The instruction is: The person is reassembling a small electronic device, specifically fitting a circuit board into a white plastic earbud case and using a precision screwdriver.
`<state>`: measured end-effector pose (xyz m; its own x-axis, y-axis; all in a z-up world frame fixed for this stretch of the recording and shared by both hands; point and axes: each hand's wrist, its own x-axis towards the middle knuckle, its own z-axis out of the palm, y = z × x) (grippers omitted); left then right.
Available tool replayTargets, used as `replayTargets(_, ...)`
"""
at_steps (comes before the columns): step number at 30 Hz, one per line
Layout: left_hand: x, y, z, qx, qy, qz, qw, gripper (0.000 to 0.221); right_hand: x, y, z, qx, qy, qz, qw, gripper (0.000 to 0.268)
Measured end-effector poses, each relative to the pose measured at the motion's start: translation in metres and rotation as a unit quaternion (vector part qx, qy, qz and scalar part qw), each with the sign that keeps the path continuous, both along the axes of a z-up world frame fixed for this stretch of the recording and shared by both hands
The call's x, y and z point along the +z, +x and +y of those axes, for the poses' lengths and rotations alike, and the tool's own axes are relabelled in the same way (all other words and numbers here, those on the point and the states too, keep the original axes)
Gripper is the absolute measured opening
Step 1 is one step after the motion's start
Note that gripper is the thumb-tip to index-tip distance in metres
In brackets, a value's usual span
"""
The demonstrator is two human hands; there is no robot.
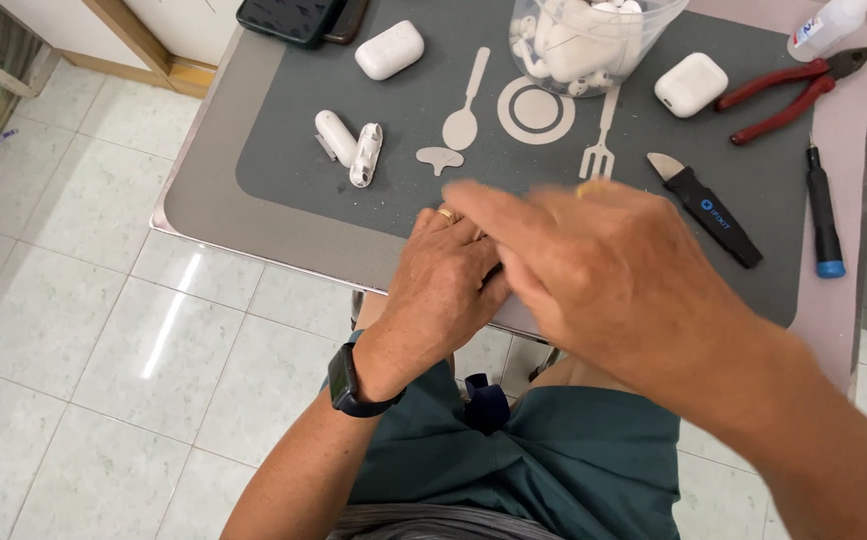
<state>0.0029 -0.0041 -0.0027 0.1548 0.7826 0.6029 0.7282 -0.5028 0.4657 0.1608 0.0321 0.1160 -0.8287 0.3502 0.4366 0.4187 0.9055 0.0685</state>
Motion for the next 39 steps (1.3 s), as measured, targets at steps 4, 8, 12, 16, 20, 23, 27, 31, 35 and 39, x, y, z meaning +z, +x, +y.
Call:
replayTargets(4, 0.004, -0.003, -0.002, -0.017, -0.012, -0.007, 1.0, 0.009, 0.008, 0.002, 0.002, -0.025, -0.113, -0.062, 0.991, 0.048)
replayTargets(8, 0.006, -0.001, -0.001, -0.015, 0.0, -0.019, 1.0, 0.031, -0.005, 0.015, 0.01, -0.099, 0.015, -0.101, 0.99, 0.037)
replayTargets(12, 0.015, 0.0, -0.003, -0.032, 0.001, -0.024, 0.999, 0.015, 0.022, -0.002, 0.011, -0.009, -0.144, -0.106, 0.984, 0.043)
replayTargets(16, 0.007, 0.001, -0.001, -0.026, 0.004, -0.04, 0.999, 0.02, 0.019, -0.009, 0.018, -0.029, -0.133, -0.143, 0.98, 0.01)
replayTargets(20, 0.004, 0.001, -0.002, -0.018, 0.006, -0.02, 1.0, 0.032, 0.037, -0.016, 0.013, -0.033, -0.243, -0.199, 0.949, 0.067)
replayTargets(23, 0.011, 0.001, -0.005, -0.014, -0.016, -0.025, 0.999, 0.026, 0.013, -0.008, 0.02, -0.069, -0.077, -0.168, 0.98, 0.029)
replayTargets(27, 0.022, 0.001, -0.004, -0.019, 0.007, -0.038, 0.999, 0.016, 0.034, -0.01, 0.01, -0.054, -0.21, -0.177, 0.96, 0.048)
replayTargets(31, 0.01, -0.001, -0.004, -0.013, 0.005, -0.044, 0.999, 0.018, 0.021, -0.01, 0.007, -0.008, -0.202, -0.088, 0.975, 0.021)
replayTargets(35, 0.012, 0.0, -0.005, -0.007, -0.022, -0.046, 0.999, 0.021, 0.029, -0.012, 0.003, 0.0, -0.323, -0.109, 0.94, 0.068)
replayTargets(39, 0.0, -0.001, -0.003, -0.009, 0.007, -0.042, 0.999, 0.031, 0.012, -0.011, 0.004, -0.014, -0.182, -0.09, 0.979, 0.016)
